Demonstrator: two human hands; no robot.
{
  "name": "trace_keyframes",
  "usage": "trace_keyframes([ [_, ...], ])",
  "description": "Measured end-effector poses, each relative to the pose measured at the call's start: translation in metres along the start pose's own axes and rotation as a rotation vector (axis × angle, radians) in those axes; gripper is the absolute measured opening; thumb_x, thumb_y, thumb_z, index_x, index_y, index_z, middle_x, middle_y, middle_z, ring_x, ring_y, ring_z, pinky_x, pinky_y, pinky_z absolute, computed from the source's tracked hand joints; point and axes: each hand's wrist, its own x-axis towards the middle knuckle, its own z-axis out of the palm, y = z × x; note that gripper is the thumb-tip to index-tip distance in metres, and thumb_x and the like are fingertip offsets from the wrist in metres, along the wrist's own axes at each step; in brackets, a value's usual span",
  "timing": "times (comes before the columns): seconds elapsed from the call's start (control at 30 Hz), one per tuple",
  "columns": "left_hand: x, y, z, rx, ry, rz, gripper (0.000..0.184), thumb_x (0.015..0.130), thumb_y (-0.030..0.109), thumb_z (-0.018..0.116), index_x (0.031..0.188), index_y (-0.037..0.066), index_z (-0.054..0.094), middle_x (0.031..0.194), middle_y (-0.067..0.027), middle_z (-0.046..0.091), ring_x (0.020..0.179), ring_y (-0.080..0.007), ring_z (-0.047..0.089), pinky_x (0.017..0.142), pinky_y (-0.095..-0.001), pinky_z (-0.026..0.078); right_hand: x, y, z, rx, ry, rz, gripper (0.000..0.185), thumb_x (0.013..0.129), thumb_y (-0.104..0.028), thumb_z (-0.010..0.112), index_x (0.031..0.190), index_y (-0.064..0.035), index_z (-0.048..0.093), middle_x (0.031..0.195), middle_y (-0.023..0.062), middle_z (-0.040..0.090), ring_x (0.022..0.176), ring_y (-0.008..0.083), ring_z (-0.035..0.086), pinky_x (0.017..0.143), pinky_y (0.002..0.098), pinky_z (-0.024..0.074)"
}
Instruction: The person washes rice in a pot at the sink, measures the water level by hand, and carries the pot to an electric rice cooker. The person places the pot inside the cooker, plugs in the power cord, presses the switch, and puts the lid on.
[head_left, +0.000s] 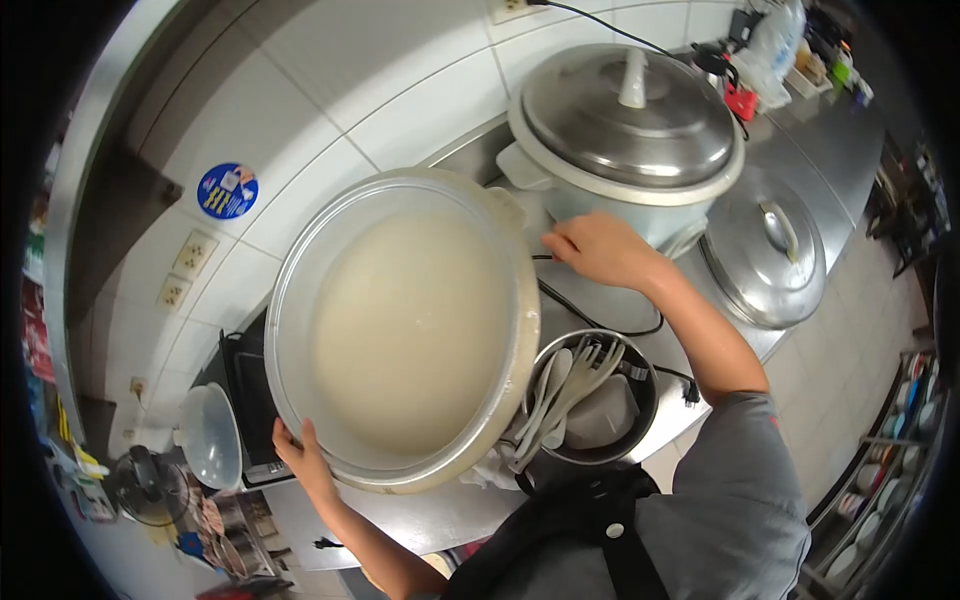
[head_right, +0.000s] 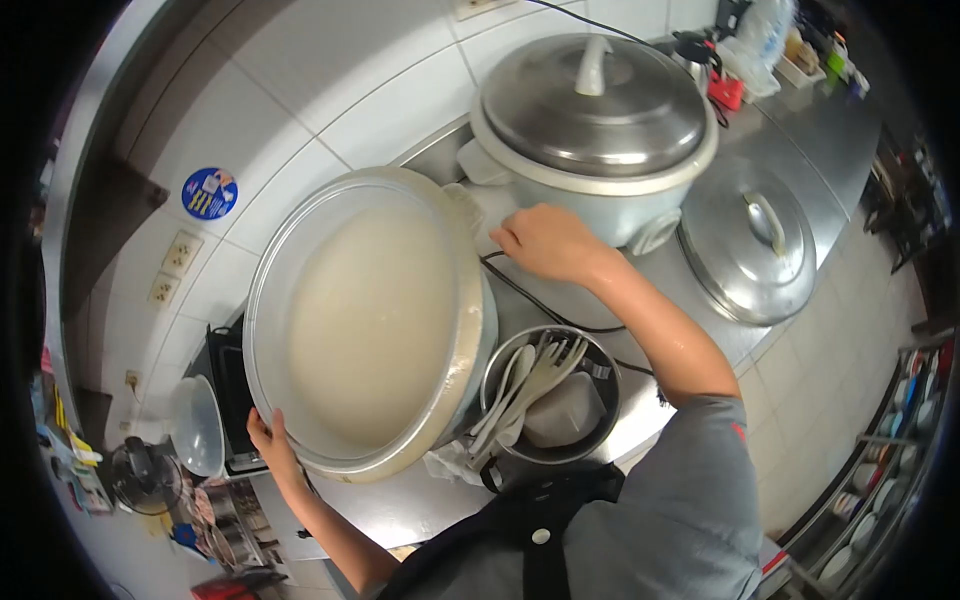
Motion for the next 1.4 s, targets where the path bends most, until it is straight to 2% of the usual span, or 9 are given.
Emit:
trace_keyframes([
  [0.07,-0.051,0.037,0.006,-0.194,-0.04,-0.031,0.065,0.089,0.014,0.058,0.144,0.003,0.025,0.149,-0.017,0.02,0.135,-0.0261,0.024,0.111,-0.0377,0.019,-0.019,0.025,0.003,-0.031,-0.108,0.019,0.037,0.09,-0.034,0.051,0.078,-0.0009,0.065,0.076,0.0202,0.064,0.075,0.0402,0.061,0.071,0.048,0.0468],
  [0.33,-0.141,0.079,0.043,-0.42,0.132,-0.025,0.062,0.092,0.015,0.045,0.146,0.006,0.017,0.153,-0.0156,0.011,0.141,-0.027,0.013,0.114,-0.0393,0.01,-0.046,0.109,0.03,-0.401,-0.432,0.046,0.017,0.079,-0.017,0.058,0.082,-0.0044,0.07,0.083,0.015,0.068,0.081,0.0338,0.065,0.072,0.0417,0.0516],
  [0.57,-0.144,0.086,0.052,-0.405,0.214,0.009,0.047,0.093,0.015,0.043,0.138,0.006,0.035,0.143,-0.0154,0.029,0.128,-0.0269,0.035,0.107,-0.0394,0.027,-0.134,0.134,0.003,-0.156,-0.443,0.21,0.012,0.072,-0.006,0.06,0.078,-0.0094,0.069,0.08,0.0116,0.067,0.076,0.0311,0.065,0.071,0.04,0.051],
  [0.8,-0.144,0.092,0.058,-0.558,0.255,-0.025,0.037,0.093,0.016,0.043,0.128,0.005,0.045,0.134,-0.0136,0.04,0.121,-0.0252,0.041,0.104,-0.0376,0.031,-0.217,0.14,0.047,-0.435,-0.497,-0.233,0.026,0.081,-0.012,0.055,0.103,-0.0238,0.063,0.103,0.0017,0.054,0.104,0.0221,0.055,0.072,0.0353,0.0506],
  [0.97,-0.143,0.088,0.054,-0.466,0.24,0.036,0.032,0.094,0.013,0.04,0.124,0.004,0.045,0.127,-0.0122,0.039,0.115,-0.0223,0.042,0.102,-0.0362,0.03,-0.215,0.162,0.038,-0.548,-0.376,-0.44,0.016,0.081,-0.014,0.054,0.093,-0.0185,0.063,0.096,0.0025,0.055,0.099,0.0197,0.056,0.077,0.0342,0.0505],
  [1.07,-0.141,0.078,0.053,-0.522,0.224,0.011,0.032,0.094,0.014,0.04,0.124,0.003,0.045,0.124,-0.0117,0.04,0.114,-0.0218,0.042,0.102,-0.0355,0.03,-0.2,0.149,-0.002,-0.181,-0.421,-0.38,0.018,0.081,-0.007,0.054,0.092,-0.0142,0.067,0.088,0.0028,0.055,0.096,0.0178,0.056,0.077,0.0296,0.05],
  [1.13,-0.143,0.083,0.053,-0.544,0.223,0.011,0.032,0.094,0.014,0.041,0.123,0.003,0.045,0.124,-0.0116,0.04,0.115,-0.0215,0.041,0.101,-0.0352,0.03,-0.188,0.144,-0.027,0.37,-0.406,-0.07,0.025,0.08,-0.001,0.056,0.094,-0.0138,0.071,0.091,0.0018,0.059,0.083,0.0114,0.057,0.073,0.0253,0.0482],
  [1.23,-0.143,0.083,0.053,-0.566,0.214,0.011,0.032,0.094,0.015,0.041,0.123,0.003,0.045,0.123,-0.0112,0.04,0.115,-0.0211,0.04,0.101,-0.0349,0.03,-0.164,0.125,-0.059,0.802,0.011,0.165,0.02,0.087,-0.008,0.055,0.1,-0.0077,0.07,0.105,0.0028,0.059,0.08,0.0113,0.056,0.073,0.028,0.0468],
  [1.4,-0.143,0.083,0.053,-0.527,0.257,0.034,0.032,0.095,0.016,0.042,0.123,0.002,0.045,0.123,-0.0109,0.04,0.116,-0.0217,0.04,0.101,-0.0354,0.03,-0.081,0.068,-0.112,0.882,0.422,-0.101,0.033,0.096,-0.028,0.05,0.116,-0.0046,0.062,0.093,0.0012,0.057,0.082,0.0095,0.055,0.076,0.0241,0.0454],
])
